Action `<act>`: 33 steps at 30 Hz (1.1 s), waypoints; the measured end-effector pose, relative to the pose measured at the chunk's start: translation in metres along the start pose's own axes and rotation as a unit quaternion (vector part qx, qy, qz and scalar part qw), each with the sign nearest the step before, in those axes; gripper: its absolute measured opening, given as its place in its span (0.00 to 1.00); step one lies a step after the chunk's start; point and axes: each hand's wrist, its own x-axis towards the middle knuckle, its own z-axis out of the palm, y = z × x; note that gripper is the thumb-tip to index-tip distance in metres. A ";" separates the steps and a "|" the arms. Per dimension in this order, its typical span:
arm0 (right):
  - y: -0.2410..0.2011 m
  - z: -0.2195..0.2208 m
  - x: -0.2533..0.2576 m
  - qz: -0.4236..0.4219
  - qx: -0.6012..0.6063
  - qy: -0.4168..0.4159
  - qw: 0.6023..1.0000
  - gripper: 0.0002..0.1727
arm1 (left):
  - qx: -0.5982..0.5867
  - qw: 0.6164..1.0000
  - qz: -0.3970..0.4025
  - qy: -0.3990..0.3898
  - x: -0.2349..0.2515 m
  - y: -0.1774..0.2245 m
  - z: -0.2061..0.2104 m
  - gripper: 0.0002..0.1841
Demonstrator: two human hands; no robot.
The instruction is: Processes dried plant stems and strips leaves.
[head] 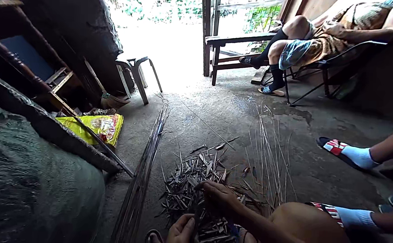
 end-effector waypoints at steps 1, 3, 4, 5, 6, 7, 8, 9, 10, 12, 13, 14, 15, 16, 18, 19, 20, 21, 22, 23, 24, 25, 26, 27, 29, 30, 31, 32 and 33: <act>0.000 -0.001 -0.001 -0.013 -0.017 -0.013 1.000 0.24 | -0.023 1.000 0.000 -0.009 0.003 -0.001 0.001 0.15; 0.001 -0.002 -0.004 -0.036 -0.053 -0.035 0.997 0.23 | -0.083 0.996 -0.004 -0.030 0.009 -0.001 0.003 0.15; 0.002 -0.002 -0.006 -0.049 -0.071 -0.039 0.995 0.22 | -0.107 0.993 -0.009 -0.039 0.011 -0.001 0.004 0.15; 0.004 -0.001 -0.008 -0.062 -0.086 -0.039 0.994 0.21 | -0.122 0.991 -0.015 -0.047 0.013 0.000 0.004 0.15; 0.006 0.000 -0.009 -0.073 -0.095 -0.034 0.992 0.20 | -0.134 0.989 -0.020 -0.053 0.015 0.000 0.004 0.15; 0.008 0.000 -0.011 -0.079 -0.099 -0.030 0.991 0.20 | -0.143 0.988 -0.025 -0.056 0.016 0.000 0.005 0.15; 0.009 0.000 -0.013 -0.078 -0.101 -0.027 0.991 0.20 | -0.148 0.987 -0.030 -0.059 0.018 0.000 0.006 0.15; 0.011 0.000 -0.014 -0.073 -0.104 -0.024 0.992 0.21 | -0.151 0.986 -0.035 -0.060 0.019 0.000 0.007 0.15; 0.013 -0.001 -0.015 -0.069 -0.108 -0.024 0.991 0.21 | -0.152 0.986 -0.040 -0.061 0.020 0.000 0.008 0.15; 0.016 0.000 -0.017 -0.070 -0.117 -0.019 0.990 0.20 | -0.158 0.984 -0.047 -0.063 0.023 -0.001 0.009 0.15; 0.017 0.000 -0.017 -0.073 -0.120 -0.015 0.990 0.20 | -0.159 0.984 -0.050 -0.066 0.024 -0.001 0.010 0.15; 0.018 0.000 -0.017 -0.075 -0.122 -0.009 0.990 0.20 | -0.160 0.983 -0.051 -0.070 0.025 -0.001 0.011 0.15; 0.018 0.000 -0.016 -0.078 -0.125 0.000 0.989 0.20 | -0.160 0.983 -0.050 -0.072 0.025 -0.002 0.012 0.15; 0.019 0.001 -0.016 -0.083 -0.128 0.011 0.988 0.20 | -0.161 0.983 -0.050 -0.074 0.026 -0.002 0.013 0.15; 0.020 0.001 -0.014 -0.082 -0.127 0.039 0.988 0.21 | -0.157 0.983 -0.052 -0.075 0.026 -0.003 0.015 0.15; 0.020 0.001 -0.013 -0.081 -0.123 0.055 0.988 0.21 | -0.156 0.983 -0.053 -0.076 0.026 -0.003 0.016 0.15; 0.019 0.001 -0.012 -0.079 -0.117 0.063 0.988 0.21 | -0.155 0.983 -0.056 -0.077 0.025 -0.003 0.016 0.15; 0.018 0.000 -0.010 -0.076 -0.108 0.065 0.989 0.21 | -0.152 0.984 -0.057 -0.076 0.024 -0.003 0.017 0.15; 0.018 -0.001 -0.009 -0.072 -0.096 0.067 0.990 0.21 | -0.148 0.985 -0.057 -0.075 0.023 -0.004 0.018 0.15; 0.018 -0.001 -0.008 -0.066 -0.085 0.069 0.992 0.21 | -0.145 0.985 -0.055 -0.070 0.023 -0.004 0.018 0.15; 0.019 -0.002 -0.007 -0.063 -0.077 0.072 0.992 0.21 | -0.142 0.986 -0.052 -0.065 0.023 -0.005 0.018 0.15; 0.019 -0.003 -0.006 -0.062 -0.069 0.078 0.993 0.21 | -0.139 0.987 -0.050 -0.058 0.023 -0.005 0.018 0.15; 0.020 -0.004 -0.005 -0.062 -0.063 0.087 0.992 0.21 | -0.136 0.988 -0.049 -0.054 0.022 -0.005 0.018 0.15; 0.019 -0.004 -0.003 -0.059 -0.057 0.095 0.992 0.21 | -0.131 0.989 -0.048 -0.053 0.021 -0.006 0.018 0.14; 0.017 -0.006 -0.001 -0.054 -0.044 0.113 0.991 0.21 | -0.122 0.990 -0.052 -0.057 0.019 -0.007 0.018 0.14; 0.016 -0.007 0.001 -0.052 -0.041 0.120 0.991 0.21 | -0.119 0.990 -0.054 -0.060 0.018 -0.008 0.019 0.14; 0.016 -0.009 0.003 -0.051 -0.039 0.128 0.990 0.22 | -0.115 0.990 -0.057 -0.065 0.018 -0.009 0.019 0.14; 0.015 -0.011 0.005 -0.051 -0.033 0.137 0.989 0.22 | -0.112 0.989 -0.060 -0.069 0.017 -0.010 0.019 0.14; 0.013 -0.012 0.006 -0.049 -0.027 0.144 0.988 0.21 | -0.109 0.990 -0.061 -0.071 0.016 -0.011 0.019 0.14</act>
